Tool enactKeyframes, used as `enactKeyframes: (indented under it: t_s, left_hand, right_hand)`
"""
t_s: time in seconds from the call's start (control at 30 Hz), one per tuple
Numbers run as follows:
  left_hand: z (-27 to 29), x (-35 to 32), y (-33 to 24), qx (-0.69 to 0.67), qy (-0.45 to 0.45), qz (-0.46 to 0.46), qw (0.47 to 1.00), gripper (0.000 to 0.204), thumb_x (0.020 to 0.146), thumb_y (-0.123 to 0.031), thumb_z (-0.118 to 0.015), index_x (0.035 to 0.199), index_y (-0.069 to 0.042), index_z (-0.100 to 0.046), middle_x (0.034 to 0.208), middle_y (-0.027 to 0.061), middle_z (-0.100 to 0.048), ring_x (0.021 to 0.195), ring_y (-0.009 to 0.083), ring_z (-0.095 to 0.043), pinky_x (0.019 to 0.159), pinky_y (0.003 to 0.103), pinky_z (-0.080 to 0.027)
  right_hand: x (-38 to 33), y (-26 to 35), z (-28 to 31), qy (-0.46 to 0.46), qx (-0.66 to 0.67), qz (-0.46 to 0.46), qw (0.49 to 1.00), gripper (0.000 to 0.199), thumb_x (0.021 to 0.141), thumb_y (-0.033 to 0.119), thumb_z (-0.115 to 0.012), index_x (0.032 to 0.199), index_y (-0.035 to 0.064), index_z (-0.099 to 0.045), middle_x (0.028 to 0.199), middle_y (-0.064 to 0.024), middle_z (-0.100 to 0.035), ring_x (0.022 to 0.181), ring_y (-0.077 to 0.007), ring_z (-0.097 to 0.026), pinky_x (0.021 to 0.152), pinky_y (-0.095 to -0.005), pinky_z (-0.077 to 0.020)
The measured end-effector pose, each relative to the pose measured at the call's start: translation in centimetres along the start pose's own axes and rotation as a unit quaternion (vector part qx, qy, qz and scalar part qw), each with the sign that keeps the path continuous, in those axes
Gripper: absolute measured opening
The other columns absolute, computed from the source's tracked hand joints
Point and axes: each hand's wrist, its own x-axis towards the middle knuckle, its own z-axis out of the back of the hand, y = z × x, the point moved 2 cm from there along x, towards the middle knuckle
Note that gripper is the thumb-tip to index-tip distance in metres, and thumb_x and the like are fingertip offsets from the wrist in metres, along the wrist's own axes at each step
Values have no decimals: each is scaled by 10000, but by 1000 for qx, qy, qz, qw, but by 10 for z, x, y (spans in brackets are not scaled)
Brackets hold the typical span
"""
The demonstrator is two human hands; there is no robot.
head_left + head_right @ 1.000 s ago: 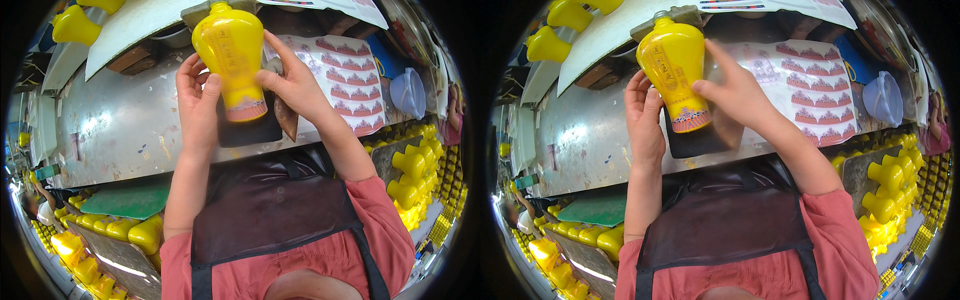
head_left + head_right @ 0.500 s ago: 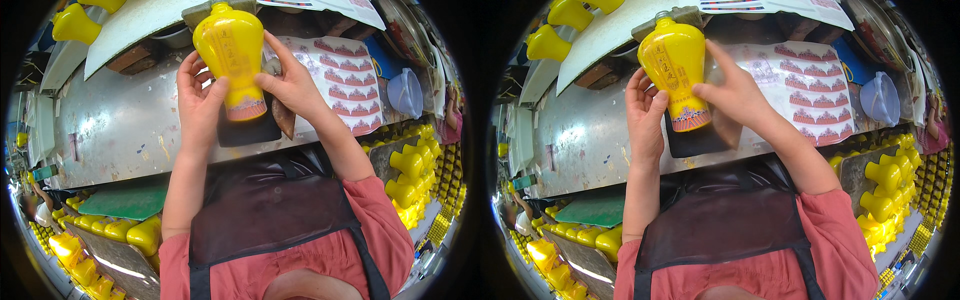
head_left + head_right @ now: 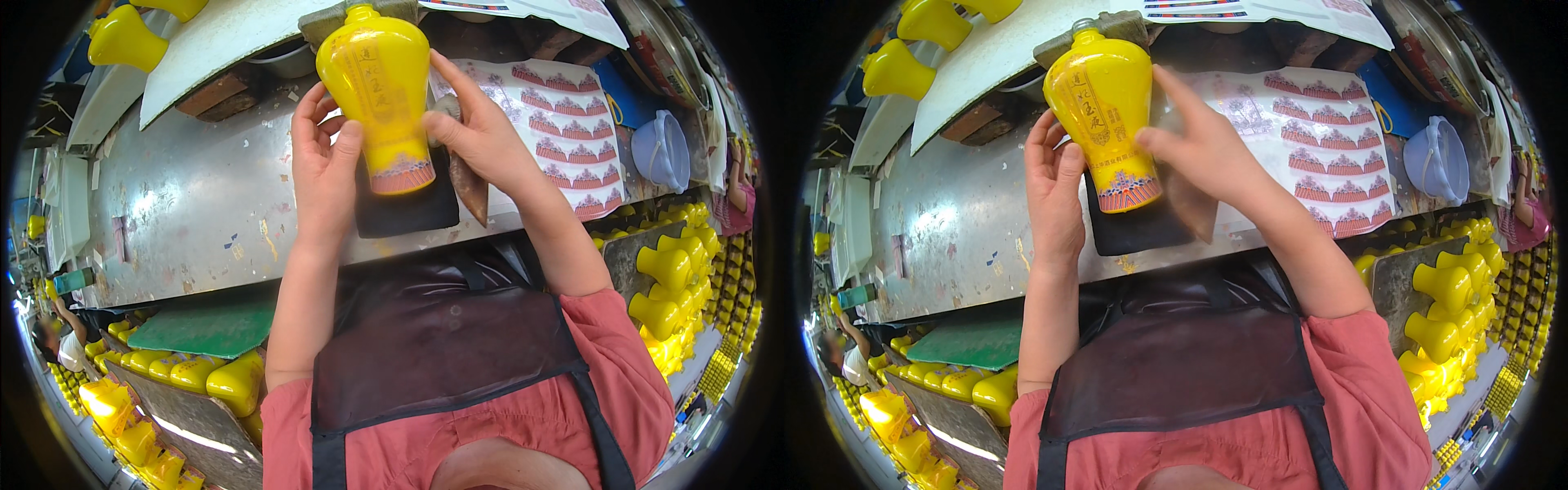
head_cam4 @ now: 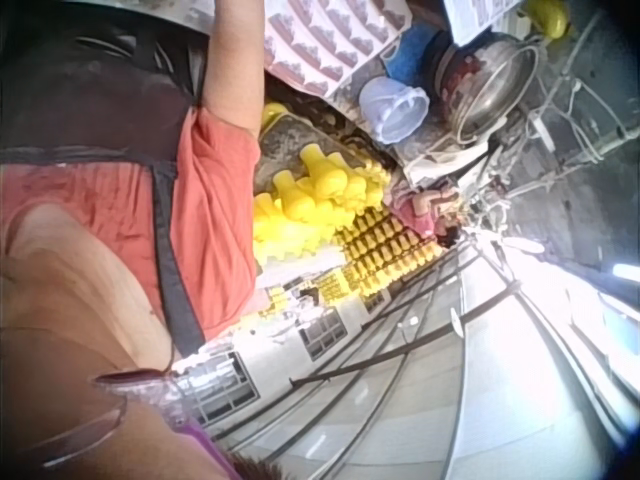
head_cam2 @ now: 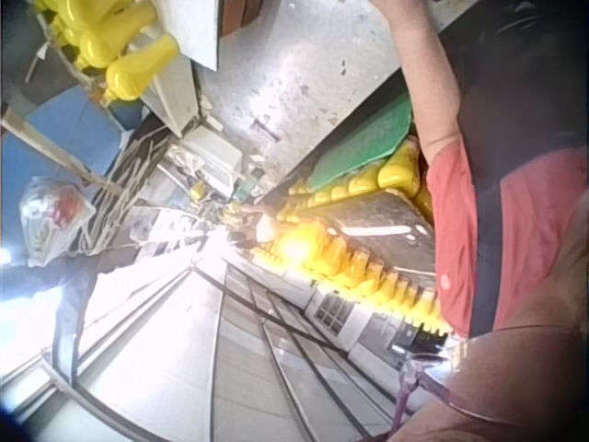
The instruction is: The person picks up a yellow plastic container, places it on a workbench, and applies a printed label to its side. The person smooths the label, rotates the container to check alignment, and repeats the process on a second container. Finished containers are set aside on the bench.
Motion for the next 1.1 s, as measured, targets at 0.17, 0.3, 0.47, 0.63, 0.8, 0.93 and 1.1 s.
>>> enactKeyframes:
  t_s: [0.17,0.3,0.47,0.63,0.8,0.93,1.1]
  left_hand:
    - [3,7,-3,99,5,-80,992,607,1047,-270,-562,1565,-73,-317,1476,112,-427,1236,194,-504,1020,339,-460]
    - [5,24,-8,307,23,-244,920,611,1051,-385,-511,1561,-85,-358,1524,176,-349,1356,297,-403,1095,410,-386]
    - [1,38,-9,405,30,-300,863,609,1026,-455,-508,1547,-151,-423,1531,218,-318,1377,386,-346,1153,464,-279]
    - [-5,42,-7,427,28,-307,850,604,999,-468,-535,1526,-184,-450,1511,203,-330,1326,388,-362,1133,474,-295]
    - [-5,43,-8,443,30,-307,842,604,991,-473,-536,1518,-189,-454,1497,203,-336,1313,391,-365,1131,487,-292]
    - [-6,42,-8,440,31,-299,846,625,985,-480,-539,1530,-192,-437,1502,209,-331,1317,395,-359,1131,494,-287]
    - [-3,41,-4,391,24,-283,875,709,1022,-510,-494,1582,-110,-324,1530,224,-336,1382,383,-356,1165,477,-273]
  right_hand:
    - [1,9,15,17,-14,-75,997,644,967,275,-633,1540,74,-417,1306,-180,-590,1099,-223,-592,936,-319,-476]
    - [10,9,12,-3,-59,1,998,604,1013,262,-606,1566,129,-402,1092,-58,-634,822,-68,-560,719,-229,-496]
    - [15,6,3,-6,-1,19,1000,800,895,344,-732,1541,35,-377,1442,-257,-546,1334,-362,-545,1083,-387,-440]
    - [15,6,0,-5,-20,-3,1000,881,854,359,-781,1552,39,-349,1454,-271,-527,1338,-386,-539,1081,-398,-445]
    - [15,6,-1,-9,25,-4,1000,883,848,337,-790,1553,42,-348,1453,-264,-532,1319,-369,-560,1071,-400,-453]
    - [15,0,-1,21,51,-43,998,849,874,335,-765,1559,56,-348,1450,-259,-537,1321,-360,-558,1077,-397,-445]
    - [21,-5,2,1,45,32,998,757,934,327,-692,1559,61,-358,1461,-258,-528,1336,-362,-543,1087,-386,-432]
